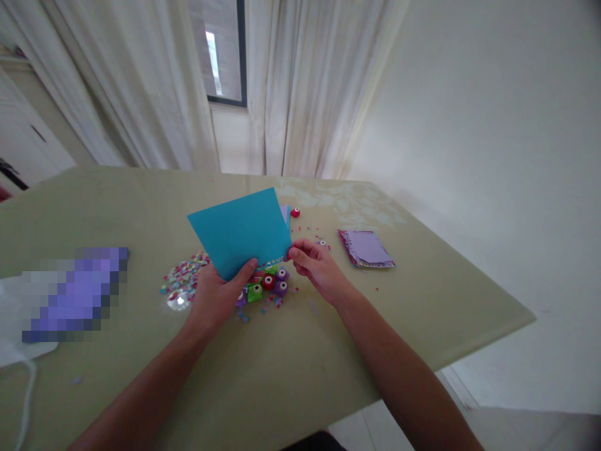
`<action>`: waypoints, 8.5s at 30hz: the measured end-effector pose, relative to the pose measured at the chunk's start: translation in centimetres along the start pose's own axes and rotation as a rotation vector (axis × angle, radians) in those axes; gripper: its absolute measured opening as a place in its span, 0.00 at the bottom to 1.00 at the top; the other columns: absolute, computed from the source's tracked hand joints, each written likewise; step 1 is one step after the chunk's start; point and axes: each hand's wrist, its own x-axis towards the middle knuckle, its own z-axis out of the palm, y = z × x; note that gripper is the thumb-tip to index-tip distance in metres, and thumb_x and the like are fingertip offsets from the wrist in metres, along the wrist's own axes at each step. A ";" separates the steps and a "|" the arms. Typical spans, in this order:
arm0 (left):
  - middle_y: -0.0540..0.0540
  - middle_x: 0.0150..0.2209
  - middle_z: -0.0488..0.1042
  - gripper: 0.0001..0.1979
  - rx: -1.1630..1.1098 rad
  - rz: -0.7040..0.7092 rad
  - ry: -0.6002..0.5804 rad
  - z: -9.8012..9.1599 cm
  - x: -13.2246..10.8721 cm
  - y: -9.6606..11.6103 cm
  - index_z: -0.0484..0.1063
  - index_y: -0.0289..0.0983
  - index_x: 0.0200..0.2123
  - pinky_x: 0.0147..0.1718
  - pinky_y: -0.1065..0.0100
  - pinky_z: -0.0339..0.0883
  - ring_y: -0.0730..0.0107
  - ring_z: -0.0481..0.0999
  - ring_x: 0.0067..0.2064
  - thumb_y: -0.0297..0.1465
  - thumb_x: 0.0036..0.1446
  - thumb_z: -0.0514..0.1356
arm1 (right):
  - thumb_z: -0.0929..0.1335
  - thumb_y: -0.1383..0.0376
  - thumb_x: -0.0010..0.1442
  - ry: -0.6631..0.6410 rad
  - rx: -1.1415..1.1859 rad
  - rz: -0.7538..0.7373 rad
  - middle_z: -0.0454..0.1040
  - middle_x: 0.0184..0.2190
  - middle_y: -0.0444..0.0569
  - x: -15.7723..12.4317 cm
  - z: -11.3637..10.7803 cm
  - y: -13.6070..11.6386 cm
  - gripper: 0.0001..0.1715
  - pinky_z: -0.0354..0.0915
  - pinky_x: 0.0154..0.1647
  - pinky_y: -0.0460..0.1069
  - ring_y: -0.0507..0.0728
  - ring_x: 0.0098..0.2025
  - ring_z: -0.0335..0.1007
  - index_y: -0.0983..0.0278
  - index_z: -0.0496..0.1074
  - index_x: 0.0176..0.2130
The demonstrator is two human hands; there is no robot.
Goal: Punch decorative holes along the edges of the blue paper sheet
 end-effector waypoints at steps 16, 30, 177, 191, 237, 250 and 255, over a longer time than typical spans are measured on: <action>0.42 0.34 0.88 0.20 -0.085 -0.078 0.036 0.1 0.1 -0.6 0.84 0.37 0.39 0.32 0.59 0.80 0.50 0.88 0.34 0.48 0.54 0.73 | 0.83 0.45 0.51 0.008 0.146 0.001 0.80 0.33 0.46 0.1 0.0 -0.2 0.28 0.54 0.29 0.47 0.50 0.28 0.61 0.62 0.80 0.39; 0.40 0.33 0.87 0.23 -0.108 -0.134 0.094 -0.3 0.5 -1.1 0.84 0.37 0.36 0.33 0.58 0.80 0.49 0.87 0.34 0.51 0.50 0.74 | 0.78 0.69 0.56 -0.021 -0.951 -0.111 0.82 0.40 0.49 -0.3 -2.6 0.3 0.19 0.68 0.43 0.51 0.56 0.40 0.77 0.64 0.79 0.49; 0.42 0.42 0.88 0.17 -0.161 0.026 -0.106 0.7 -0.9 0.9 0.85 0.40 0.38 0.49 0.50 0.79 0.47 0.86 0.44 0.47 0.54 0.73 | 0.83 0.44 0.51 -0.138 0.032 0.083 0.79 0.33 0.44 -1.4 2.6 0.0 0.29 0.64 0.35 0.47 0.52 0.33 0.71 0.62 0.80 0.40; 0.44 0.39 0.88 0.16 -0.114 -0.015 -0.104 0.7 -1.2 1.4 0.85 0.40 0.37 0.45 0.52 0.81 0.48 0.88 0.40 0.46 0.53 0.73 | 0.79 0.43 0.58 -0.192 -0.018 0.012 0.78 0.34 0.44 -1.6 2.8 -0.1 0.26 0.67 0.38 0.49 0.54 0.35 0.71 0.61 0.78 0.40; 0.45 0.26 0.84 0.21 -0.275 -0.247 0.013 0.8 -0.6 -0.2 0.81 0.40 0.27 0.36 0.60 0.79 0.56 0.85 0.30 0.52 0.45 0.74 | 0.72 0.71 0.63 0.327 -1.411 -0.122 0.82 0.50 0.62 1.4 -7.6 1.0 0.15 0.67 0.59 0.58 0.66 0.53 0.76 0.67 0.79 0.51; 0.43 0.29 0.86 0.19 -0.161 -0.115 -0.043 0.5 -0.9 0.4 0.83 0.37 0.30 0.33 0.61 0.79 0.55 0.86 0.30 0.48 0.52 0.73 | 0.82 0.51 0.52 0.059 -0.142 -0.071 0.81 0.39 0.46 -0.8 0.2 -0.9 0.24 0.72 0.41 0.50 0.55 0.37 0.77 0.61 0.81 0.43; 0.43 0.28 0.86 0.18 -0.171 -0.101 -0.074 0.5 -1.0 0.7 0.83 0.37 0.30 0.31 0.62 0.79 0.54 0.86 0.30 0.47 0.53 0.73 | 0.85 0.47 0.46 0.047 -0.036 0.009 0.80 0.33 0.44 -1.3 2.5 -0.1 0.30 0.69 0.36 0.49 0.53 0.33 0.76 0.62 0.78 0.39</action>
